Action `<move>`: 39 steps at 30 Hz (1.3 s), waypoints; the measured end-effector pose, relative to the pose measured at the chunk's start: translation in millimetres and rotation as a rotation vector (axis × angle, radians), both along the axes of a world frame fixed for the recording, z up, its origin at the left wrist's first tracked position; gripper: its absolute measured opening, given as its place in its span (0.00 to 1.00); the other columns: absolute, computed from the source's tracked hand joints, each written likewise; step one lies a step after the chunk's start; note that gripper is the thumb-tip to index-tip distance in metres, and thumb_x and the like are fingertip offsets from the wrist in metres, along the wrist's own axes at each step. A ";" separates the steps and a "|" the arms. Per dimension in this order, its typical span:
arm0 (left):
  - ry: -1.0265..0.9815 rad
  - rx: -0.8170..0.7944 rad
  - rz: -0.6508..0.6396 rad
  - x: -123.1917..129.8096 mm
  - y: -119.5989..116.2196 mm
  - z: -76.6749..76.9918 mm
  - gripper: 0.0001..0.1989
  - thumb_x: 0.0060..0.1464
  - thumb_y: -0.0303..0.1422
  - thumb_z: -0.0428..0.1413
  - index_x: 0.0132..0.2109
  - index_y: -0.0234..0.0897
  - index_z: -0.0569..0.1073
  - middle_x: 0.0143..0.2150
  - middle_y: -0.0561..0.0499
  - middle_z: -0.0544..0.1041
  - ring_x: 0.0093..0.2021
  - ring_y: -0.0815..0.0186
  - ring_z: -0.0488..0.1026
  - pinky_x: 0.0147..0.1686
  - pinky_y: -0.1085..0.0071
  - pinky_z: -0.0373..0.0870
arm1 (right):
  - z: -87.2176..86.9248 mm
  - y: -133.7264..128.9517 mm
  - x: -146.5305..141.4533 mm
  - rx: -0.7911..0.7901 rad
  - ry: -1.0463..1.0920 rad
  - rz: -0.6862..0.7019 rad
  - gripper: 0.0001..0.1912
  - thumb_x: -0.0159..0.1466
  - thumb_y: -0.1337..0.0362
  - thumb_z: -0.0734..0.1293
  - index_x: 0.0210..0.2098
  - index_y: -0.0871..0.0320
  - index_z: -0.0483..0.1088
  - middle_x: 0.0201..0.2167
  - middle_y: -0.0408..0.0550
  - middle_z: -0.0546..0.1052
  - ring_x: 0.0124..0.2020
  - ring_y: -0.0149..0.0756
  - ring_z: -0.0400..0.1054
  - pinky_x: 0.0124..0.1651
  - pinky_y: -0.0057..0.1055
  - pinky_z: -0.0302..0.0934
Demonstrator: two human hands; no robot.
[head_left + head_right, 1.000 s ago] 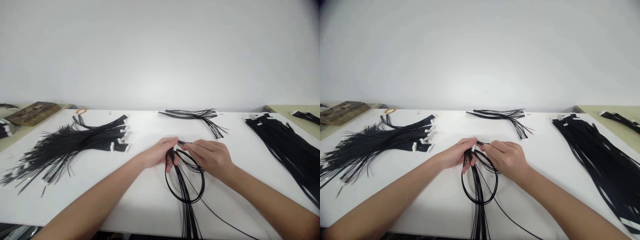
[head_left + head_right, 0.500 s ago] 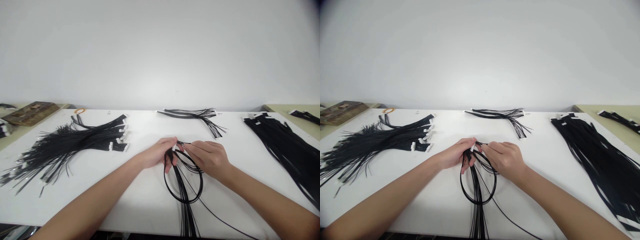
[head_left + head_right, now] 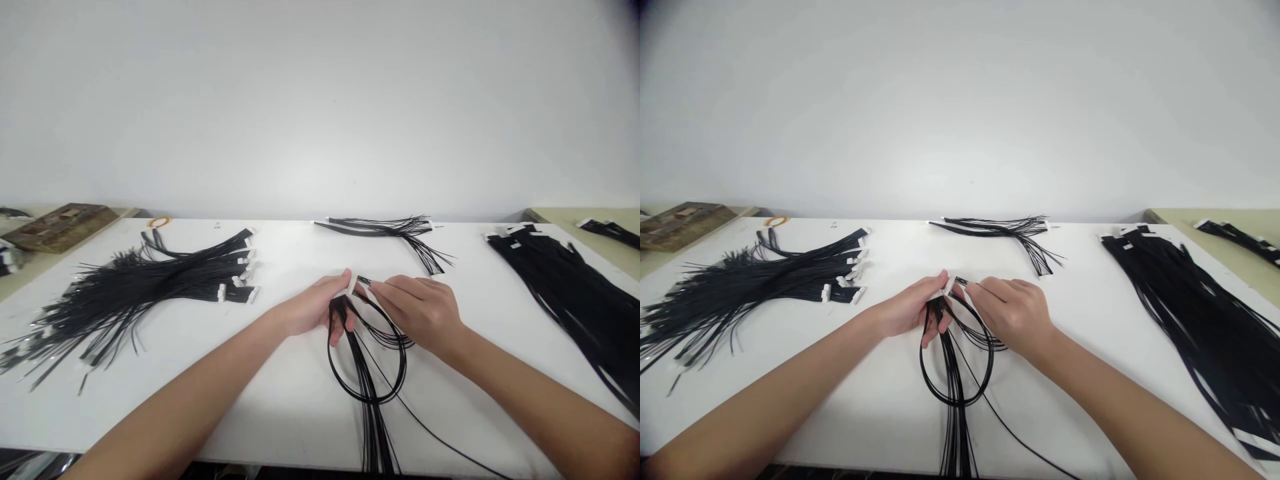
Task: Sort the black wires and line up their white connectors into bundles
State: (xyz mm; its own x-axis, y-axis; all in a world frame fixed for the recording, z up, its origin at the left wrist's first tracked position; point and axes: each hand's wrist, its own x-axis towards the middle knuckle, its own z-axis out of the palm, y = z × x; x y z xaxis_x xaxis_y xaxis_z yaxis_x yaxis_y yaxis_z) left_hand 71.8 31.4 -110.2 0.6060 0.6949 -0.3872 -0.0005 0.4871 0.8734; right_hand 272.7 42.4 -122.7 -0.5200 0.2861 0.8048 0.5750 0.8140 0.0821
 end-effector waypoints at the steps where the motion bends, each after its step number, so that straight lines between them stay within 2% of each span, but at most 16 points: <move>1: -0.005 0.006 -0.007 -0.2 0.0 0.2 0.28 0.56 0.53 0.40 0.46 0.33 0.65 0.20 0.51 0.71 0.13 0.67 0.67 0.13 0.73 0.64 | 0.0 0.7 0.4 0.007 -0.001 -0.006 0.04 0.57 0.71 0.68 0.32 0.58 0.71 0.22 0.39 0.73 0.20 0.22 0.61 0.25 0.24 0.52; 5: -0.017 -0.001 0.003 -1.0 0.4 0.5 0.26 0.57 0.52 0.42 0.45 0.33 0.66 0.20 0.51 0.71 0.13 0.67 0.68 0.12 0.74 0.63 | -0.2 2.1 0.8 -0.012 -0.004 -0.023 0.05 0.58 0.71 0.68 0.34 0.57 0.71 0.24 0.39 0.74 0.23 0.23 0.63 0.27 0.24 0.53; 9: -0.044 -0.034 0.067 -1.6 2.7 -0.7 0.24 0.57 0.51 0.43 0.44 0.35 0.66 0.20 0.52 0.71 0.11 0.70 0.65 0.09 0.77 0.57 | 1.6 2.8 0.3 -0.053 -0.025 -0.097 0.10 0.58 0.67 0.68 0.41 0.58 0.69 0.33 0.45 0.75 0.33 0.32 0.66 0.35 0.29 0.55; 11: -0.062 -0.050 0.113 -1.9 4.2 -1.7 0.22 0.56 0.51 0.43 0.43 0.36 0.65 0.20 0.53 0.71 0.10 0.72 0.62 0.08 0.78 0.55 | 2.6 3.0 0.2 -0.081 -0.017 -0.135 0.11 0.58 0.64 0.68 0.41 0.58 0.69 0.35 0.48 0.74 0.36 0.36 0.65 0.39 0.33 0.54; 14: -0.078 -0.069 0.163 -2.3 5.8 -3.4 0.22 0.56 0.52 0.43 0.43 0.37 0.65 0.21 0.54 0.71 0.09 0.73 0.60 0.09 0.78 0.56 | 3.7 2.1 -0.1 -0.134 0.028 -0.151 0.07 0.56 0.62 0.69 0.31 0.58 0.68 0.31 0.46 0.73 0.33 0.35 0.64 0.39 0.36 0.49; 17: -0.073 -0.079 0.194 -2.5 6.7 -5.0 0.24 0.56 0.53 0.42 0.43 0.37 0.65 0.22 0.54 0.72 0.09 0.74 0.60 0.09 0.78 0.54 | 5.0 -1.4 -1.1 -0.187 0.111 -0.095 0.11 0.56 0.63 0.69 0.22 0.58 0.64 0.22 0.41 0.70 0.28 0.31 0.61 0.38 0.37 0.45; 22: -0.085 -0.095 0.241 -2.2 7.1 -5.1 0.24 0.56 0.52 0.42 0.43 0.35 0.66 0.27 0.50 0.76 0.09 0.75 0.60 0.08 0.77 0.52 | 5.6 -7.9 -3.7 -0.304 0.164 0.076 0.16 0.59 0.67 0.66 0.18 0.60 0.59 0.18 0.39 0.66 0.21 0.24 0.55 0.35 0.34 0.45; 26: -0.094 -0.092 0.242 -1.9 6.5 -4.3 0.25 0.55 0.53 0.44 0.43 0.35 0.67 0.31 0.47 0.78 0.08 0.77 0.57 0.08 0.78 0.50 | 0.9 -7.0 -4.0 -0.209 0.038 0.215 0.11 0.59 0.68 0.65 0.22 0.59 0.62 0.20 0.40 0.67 0.21 0.24 0.56 0.31 0.32 0.47; 29: -0.103 -0.106 0.244 -1.9 6.1 -4.6 0.25 0.54 0.53 0.45 0.44 0.35 0.67 0.34 0.47 0.78 0.08 0.77 0.57 0.08 0.78 0.50 | -3.0 -5.0 -3.8 -0.137 -0.095 0.257 0.01 0.59 0.70 0.64 0.32 0.59 0.67 0.19 0.40 0.67 0.21 0.26 0.57 0.29 0.31 0.48; 33: -0.099 -0.108 0.220 -2.2 5.9 -5.5 0.27 0.54 0.54 0.44 0.46 0.34 0.66 0.36 0.45 0.78 0.08 0.77 0.58 0.09 0.77 0.50 | -4.4 -6.2 -4.7 -0.059 -0.209 0.220 0.13 0.59 0.74 0.63 0.43 0.58 0.68 0.26 0.41 0.73 0.22 0.24 0.58 0.25 0.29 0.47; 36: -0.101 -0.108 0.178 -2.6 5.7 -5.7 0.25 0.56 0.52 0.44 0.47 0.35 0.66 0.37 0.44 0.79 0.08 0.77 0.58 0.09 0.77 0.49 | -2.7 -8.6 -5.9 -0.028 -0.248 0.171 0.14 0.59 0.76 0.63 0.43 0.57 0.69 0.31 0.41 0.75 0.22 0.22 0.60 0.23 0.28 0.44; 39: -0.103 -0.109 0.144 -3.2 5.4 -5.1 0.24 0.57 0.51 0.44 0.47 0.36 0.66 0.38 0.45 0.78 0.09 0.77 0.59 0.09 0.77 0.49 | -0.5 -9.0 -6.9 0.000 -0.246 0.186 0.13 0.60 0.76 0.62 0.42 0.58 0.70 0.30 0.41 0.75 0.23 0.21 0.61 0.22 0.28 0.44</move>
